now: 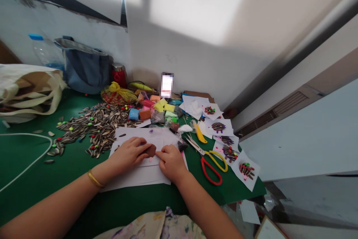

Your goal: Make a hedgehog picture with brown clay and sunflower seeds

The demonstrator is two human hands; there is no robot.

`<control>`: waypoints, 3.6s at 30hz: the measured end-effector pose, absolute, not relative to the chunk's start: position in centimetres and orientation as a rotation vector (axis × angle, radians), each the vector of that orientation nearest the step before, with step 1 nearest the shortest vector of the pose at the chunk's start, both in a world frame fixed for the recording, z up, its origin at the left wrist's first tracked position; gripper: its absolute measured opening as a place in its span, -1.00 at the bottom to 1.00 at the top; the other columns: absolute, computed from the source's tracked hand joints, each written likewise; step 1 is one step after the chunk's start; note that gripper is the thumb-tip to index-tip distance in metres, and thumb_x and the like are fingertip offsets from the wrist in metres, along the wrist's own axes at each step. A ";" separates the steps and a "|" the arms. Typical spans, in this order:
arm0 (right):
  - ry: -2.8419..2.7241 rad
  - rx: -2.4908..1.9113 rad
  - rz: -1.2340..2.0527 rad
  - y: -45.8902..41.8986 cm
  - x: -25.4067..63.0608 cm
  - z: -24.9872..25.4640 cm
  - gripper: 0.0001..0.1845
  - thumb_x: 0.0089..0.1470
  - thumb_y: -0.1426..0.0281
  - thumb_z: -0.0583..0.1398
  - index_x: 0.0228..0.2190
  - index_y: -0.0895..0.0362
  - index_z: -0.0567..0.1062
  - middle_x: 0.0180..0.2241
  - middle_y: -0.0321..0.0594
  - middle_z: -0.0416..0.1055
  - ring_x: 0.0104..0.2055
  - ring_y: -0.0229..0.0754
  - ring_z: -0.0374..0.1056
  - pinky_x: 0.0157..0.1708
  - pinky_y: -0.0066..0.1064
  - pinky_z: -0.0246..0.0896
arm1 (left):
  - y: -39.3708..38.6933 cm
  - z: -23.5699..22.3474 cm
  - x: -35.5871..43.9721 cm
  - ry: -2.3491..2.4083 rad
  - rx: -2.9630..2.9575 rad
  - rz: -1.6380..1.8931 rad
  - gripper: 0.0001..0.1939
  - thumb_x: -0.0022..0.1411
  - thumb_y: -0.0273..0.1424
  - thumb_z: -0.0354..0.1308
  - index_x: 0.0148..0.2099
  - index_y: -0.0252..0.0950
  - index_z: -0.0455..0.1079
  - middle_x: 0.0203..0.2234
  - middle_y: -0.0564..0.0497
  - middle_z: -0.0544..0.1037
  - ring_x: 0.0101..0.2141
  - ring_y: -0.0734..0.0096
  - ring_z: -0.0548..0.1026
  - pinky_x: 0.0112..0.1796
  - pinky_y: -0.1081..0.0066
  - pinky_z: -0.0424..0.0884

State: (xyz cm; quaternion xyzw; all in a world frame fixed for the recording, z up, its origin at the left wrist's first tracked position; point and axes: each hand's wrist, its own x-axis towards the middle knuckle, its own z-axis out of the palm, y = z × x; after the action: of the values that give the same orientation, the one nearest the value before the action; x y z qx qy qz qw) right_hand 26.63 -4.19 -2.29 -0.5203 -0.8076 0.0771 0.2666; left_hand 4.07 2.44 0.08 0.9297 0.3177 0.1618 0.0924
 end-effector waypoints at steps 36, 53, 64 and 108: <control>-2.257 -1.532 0.209 -4.7 26.0 -1.4 -0.45 0.10 0.50 0.11 0.15 0.14 0.38 -0.20 -0.08 0.37 -0.12 -0.04 0.23 -0.07 -0.20 0.18 | 2.8 -0.6 3.8 0.949 2.650 0.553 -0.59 0.31 -0.25 0.12 0.18 -0.17 0.34 -0.03 -0.12 0.46 -0.01 0.13 0.38 0.04 0.14 0.30; -2.376 -1.547 0.109 -1.7 24.1 -0.5 -0.64 0.14 0.43 0.15 -0.02 0.08 0.52 -0.26 -0.14 0.39 -0.18 -0.08 0.24 -0.14 -0.28 0.13 | 4.5 0.3 2.8 0.854 2.564 0.497 -0.74 0.30 -0.46 0.04 -0.10 -0.25 0.55 -0.08 -0.10 0.56 -0.05 0.23 0.49 0.04 0.25 0.37; -2.374 -1.532 0.185 -1.9 24.1 -0.6 -0.56 0.15 0.42 0.14 0.08 0.11 0.46 -0.21 -0.11 0.39 -0.14 -0.06 0.25 -0.08 -0.26 0.17 | 3.3 1.5 2.4 0.800 2.605 0.319 -0.71 0.29 -0.38 0.11 0.04 -0.21 0.48 0.06 -0.13 0.48 0.04 0.15 0.44 0.07 0.21 0.33; -2.361 -1.478 0.159 -1.7 22.8 -0.5 -0.62 0.14 0.38 0.16 0.00 -0.02 0.51 -0.23 -0.18 0.33 -0.14 -0.07 0.18 -0.11 -0.23 0.01 | 7.6 -1.9 1.2 0.974 2.234 0.577 -0.65 0.22 -0.43 -0.02 -0.06 -0.31 0.54 -0.12 -0.06 0.63 -0.10 0.30 0.55 0.00 0.31 0.43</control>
State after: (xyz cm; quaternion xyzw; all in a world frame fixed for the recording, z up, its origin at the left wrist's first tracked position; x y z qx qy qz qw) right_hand 22.80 -1.70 -0.46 -0.5215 -0.8332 0.0560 0.1751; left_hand 1.24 7.59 -1.87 0.8472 0.3693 0.2188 0.3131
